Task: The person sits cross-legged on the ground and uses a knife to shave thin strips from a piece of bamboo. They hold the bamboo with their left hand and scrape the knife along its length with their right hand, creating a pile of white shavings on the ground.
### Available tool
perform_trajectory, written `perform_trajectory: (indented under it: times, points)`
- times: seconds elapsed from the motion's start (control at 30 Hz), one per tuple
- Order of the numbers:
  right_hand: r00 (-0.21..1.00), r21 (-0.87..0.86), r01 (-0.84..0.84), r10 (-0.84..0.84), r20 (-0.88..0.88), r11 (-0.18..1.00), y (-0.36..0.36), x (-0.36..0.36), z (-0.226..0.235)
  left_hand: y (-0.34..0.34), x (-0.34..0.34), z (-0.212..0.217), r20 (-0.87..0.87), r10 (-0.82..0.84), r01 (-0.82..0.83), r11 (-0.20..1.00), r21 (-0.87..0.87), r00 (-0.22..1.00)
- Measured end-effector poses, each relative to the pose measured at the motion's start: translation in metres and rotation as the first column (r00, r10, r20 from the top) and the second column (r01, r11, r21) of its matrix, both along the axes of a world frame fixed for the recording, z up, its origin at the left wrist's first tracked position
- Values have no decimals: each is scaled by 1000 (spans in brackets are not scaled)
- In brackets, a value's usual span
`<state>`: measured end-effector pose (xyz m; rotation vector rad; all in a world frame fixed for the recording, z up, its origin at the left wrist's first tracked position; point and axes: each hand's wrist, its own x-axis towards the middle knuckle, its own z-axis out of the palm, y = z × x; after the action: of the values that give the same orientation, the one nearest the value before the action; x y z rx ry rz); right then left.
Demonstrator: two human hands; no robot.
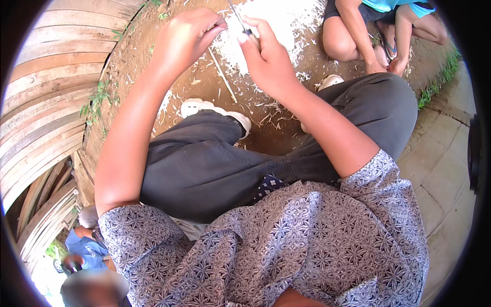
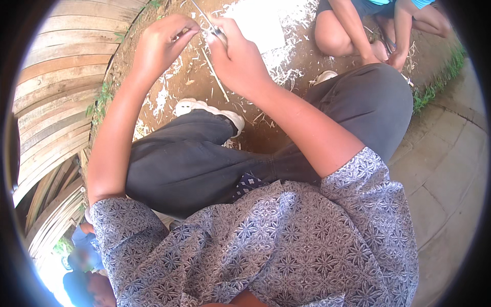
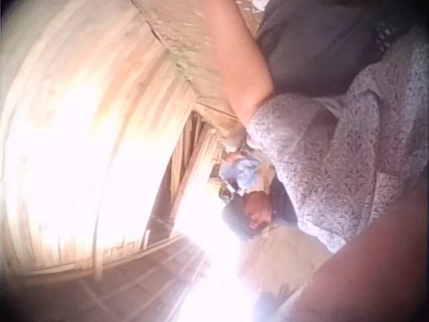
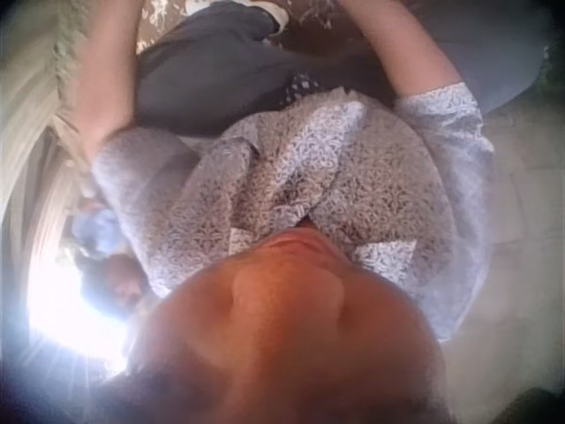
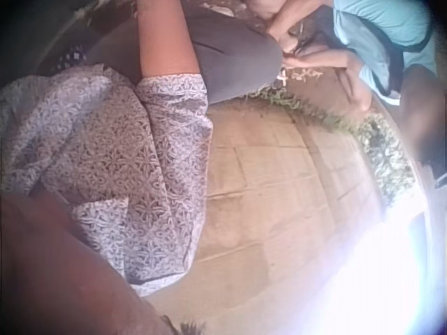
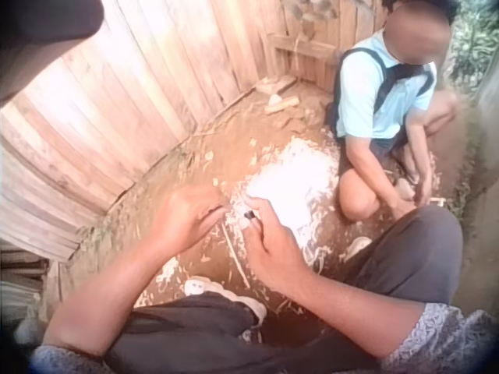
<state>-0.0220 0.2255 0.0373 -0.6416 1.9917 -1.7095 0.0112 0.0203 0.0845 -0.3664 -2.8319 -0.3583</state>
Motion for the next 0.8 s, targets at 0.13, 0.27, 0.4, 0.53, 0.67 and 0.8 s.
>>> perform_trajectory:
  times: [0.13,0.27,0.4,0.53,0.67,0.8]
  points:
    - [997,229,-73,69,25,971,10,-15,-87,5,-5,2,-2,-35,35,999,-10,999]
    - [998,271,-57,45,52,961,3,-13,-59,-1,0,-5,-23,-29,30,999,31,999]
    - [999,81,10,-14,52,997,0,-18,-26,5,-3,-1,30,29,-32,994,108,999]
    - [991,122,38,-52,120,992,2,-14,-37,2,0,-7,60,111,-120,978,168,992]
    - [999,-28,26,-25,31,999,3,-5,-5,0,0,-6,47,118,-125,975,184,992]
    - [1000,91,-6,8,-26,996,2,3,-47,6,-3,-5,48,99,-106,982,158,994]
